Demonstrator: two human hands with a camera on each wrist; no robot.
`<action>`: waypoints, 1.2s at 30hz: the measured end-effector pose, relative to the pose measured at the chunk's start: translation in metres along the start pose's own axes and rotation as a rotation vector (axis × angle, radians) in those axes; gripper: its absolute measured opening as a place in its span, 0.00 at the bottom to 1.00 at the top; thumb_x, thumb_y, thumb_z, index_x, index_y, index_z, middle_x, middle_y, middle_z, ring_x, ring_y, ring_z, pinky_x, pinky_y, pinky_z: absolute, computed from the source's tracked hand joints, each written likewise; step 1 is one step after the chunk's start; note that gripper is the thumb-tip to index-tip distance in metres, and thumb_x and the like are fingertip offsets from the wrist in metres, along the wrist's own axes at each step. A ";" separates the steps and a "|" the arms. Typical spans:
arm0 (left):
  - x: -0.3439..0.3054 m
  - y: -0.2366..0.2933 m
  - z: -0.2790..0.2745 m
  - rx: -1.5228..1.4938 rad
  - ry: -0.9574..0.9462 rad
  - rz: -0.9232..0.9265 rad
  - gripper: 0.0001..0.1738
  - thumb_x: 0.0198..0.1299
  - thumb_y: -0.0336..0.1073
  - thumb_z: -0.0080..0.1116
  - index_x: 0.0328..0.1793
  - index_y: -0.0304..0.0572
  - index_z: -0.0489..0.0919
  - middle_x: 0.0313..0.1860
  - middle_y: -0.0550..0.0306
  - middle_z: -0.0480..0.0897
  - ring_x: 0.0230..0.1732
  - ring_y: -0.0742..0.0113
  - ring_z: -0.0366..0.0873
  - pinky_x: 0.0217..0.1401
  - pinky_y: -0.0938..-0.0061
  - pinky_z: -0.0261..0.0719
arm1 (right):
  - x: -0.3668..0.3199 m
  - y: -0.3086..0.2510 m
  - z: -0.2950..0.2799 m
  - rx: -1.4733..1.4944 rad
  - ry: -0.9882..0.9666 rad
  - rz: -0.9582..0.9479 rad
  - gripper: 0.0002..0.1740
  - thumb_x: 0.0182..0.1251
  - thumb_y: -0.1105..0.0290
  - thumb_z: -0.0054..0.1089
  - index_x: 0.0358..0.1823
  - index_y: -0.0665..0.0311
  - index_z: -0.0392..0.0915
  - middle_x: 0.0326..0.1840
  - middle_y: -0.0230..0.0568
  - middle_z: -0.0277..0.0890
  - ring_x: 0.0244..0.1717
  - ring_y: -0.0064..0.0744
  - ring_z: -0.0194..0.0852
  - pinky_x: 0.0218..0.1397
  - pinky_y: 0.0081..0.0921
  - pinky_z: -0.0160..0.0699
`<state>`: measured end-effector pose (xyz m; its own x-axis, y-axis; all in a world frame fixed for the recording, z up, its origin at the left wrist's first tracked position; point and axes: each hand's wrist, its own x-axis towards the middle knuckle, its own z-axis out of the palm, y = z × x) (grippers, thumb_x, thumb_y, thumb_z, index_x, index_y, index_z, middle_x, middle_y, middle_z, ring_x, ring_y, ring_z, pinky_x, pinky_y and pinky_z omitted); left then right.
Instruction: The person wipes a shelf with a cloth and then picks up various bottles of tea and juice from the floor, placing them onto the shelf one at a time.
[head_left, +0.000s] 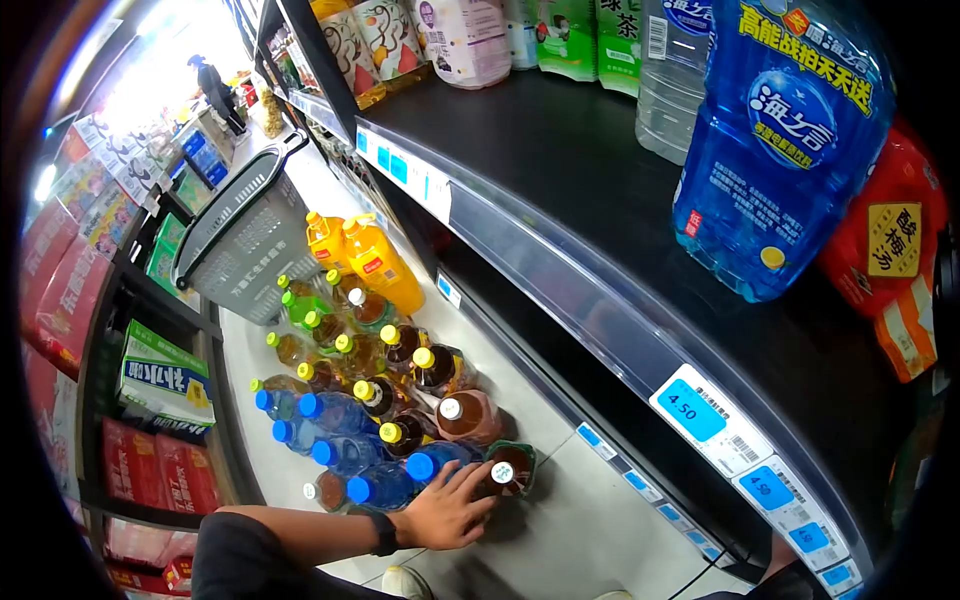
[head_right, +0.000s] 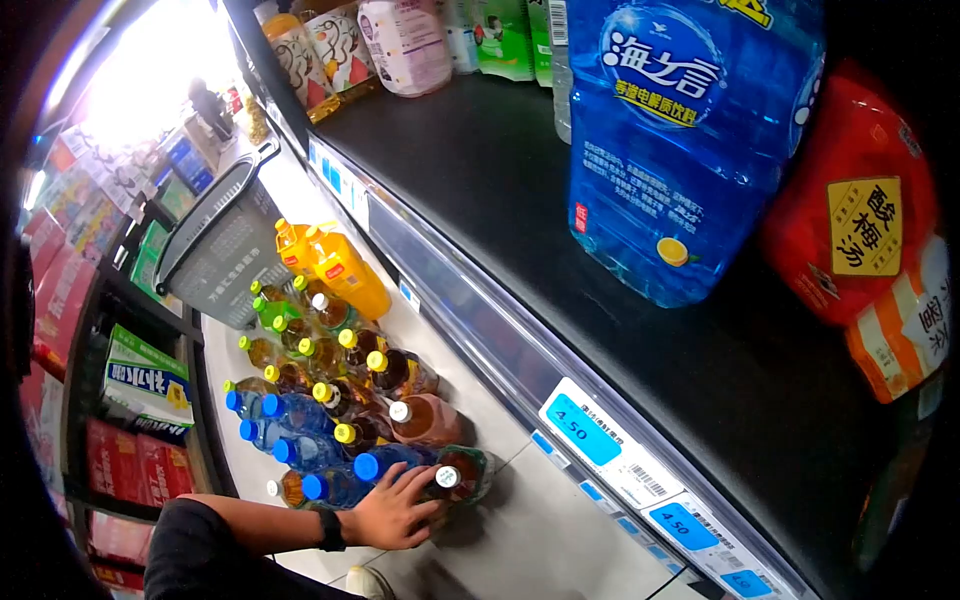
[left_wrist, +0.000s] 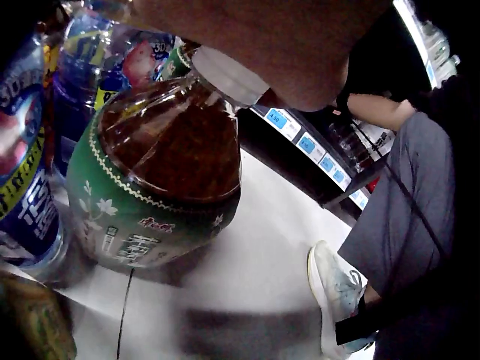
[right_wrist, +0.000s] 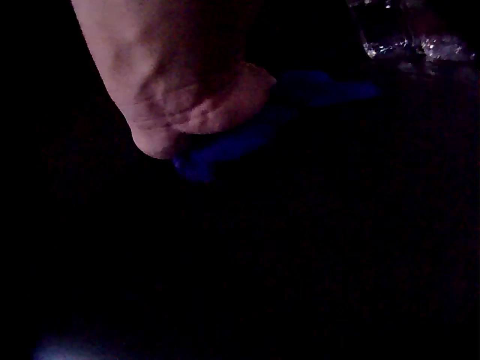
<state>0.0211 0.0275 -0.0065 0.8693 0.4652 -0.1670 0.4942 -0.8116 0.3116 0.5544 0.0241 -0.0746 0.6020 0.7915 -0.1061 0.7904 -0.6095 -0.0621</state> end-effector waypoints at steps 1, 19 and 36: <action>0.000 -0.001 0.000 -0.001 -0.004 0.008 0.25 0.57 0.47 0.58 0.59 0.47 0.75 0.73 0.30 0.57 0.71 0.39 0.60 0.72 0.42 0.53 | 0.005 -0.008 0.000 -0.006 0.000 -0.017 0.36 0.68 0.56 0.46 0.72 0.71 0.57 0.75 0.61 0.54 0.76 0.56 0.50 0.78 0.43 0.48; -0.002 -0.003 0.003 -0.058 -0.009 -0.004 0.24 0.57 0.45 0.57 0.58 0.44 0.75 0.74 0.29 0.56 0.71 0.39 0.60 0.73 0.43 0.54 | 0.065 -0.124 0.012 -0.018 0.013 -0.205 0.35 0.68 0.57 0.46 0.72 0.70 0.58 0.76 0.60 0.54 0.76 0.55 0.50 0.78 0.43 0.48; 0.001 -0.003 0.007 0.023 0.163 0.008 0.26 0.50 0.45 0.62 0.56 0.46 0.76 0.69 0.36 0.63 0.69 0.40 0.62 0.73 0.42 0.51 | -0.002 -0.221 0.029 0.091 0.074 -0.642 0.33 0.66 0.58 0.49 0.70 0.68 0.62 0.78 0.55 0.52 0.78 0.50 0.47 0.77 0.45 0.51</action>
<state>0.0209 0.0277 -0.0139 0.8608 0.5088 -0.0099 0.4893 -0.8223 0.2904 0.3749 0.1561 -0.0891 0.0220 0.9986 0.0481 0.9845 -0.0133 -0.1748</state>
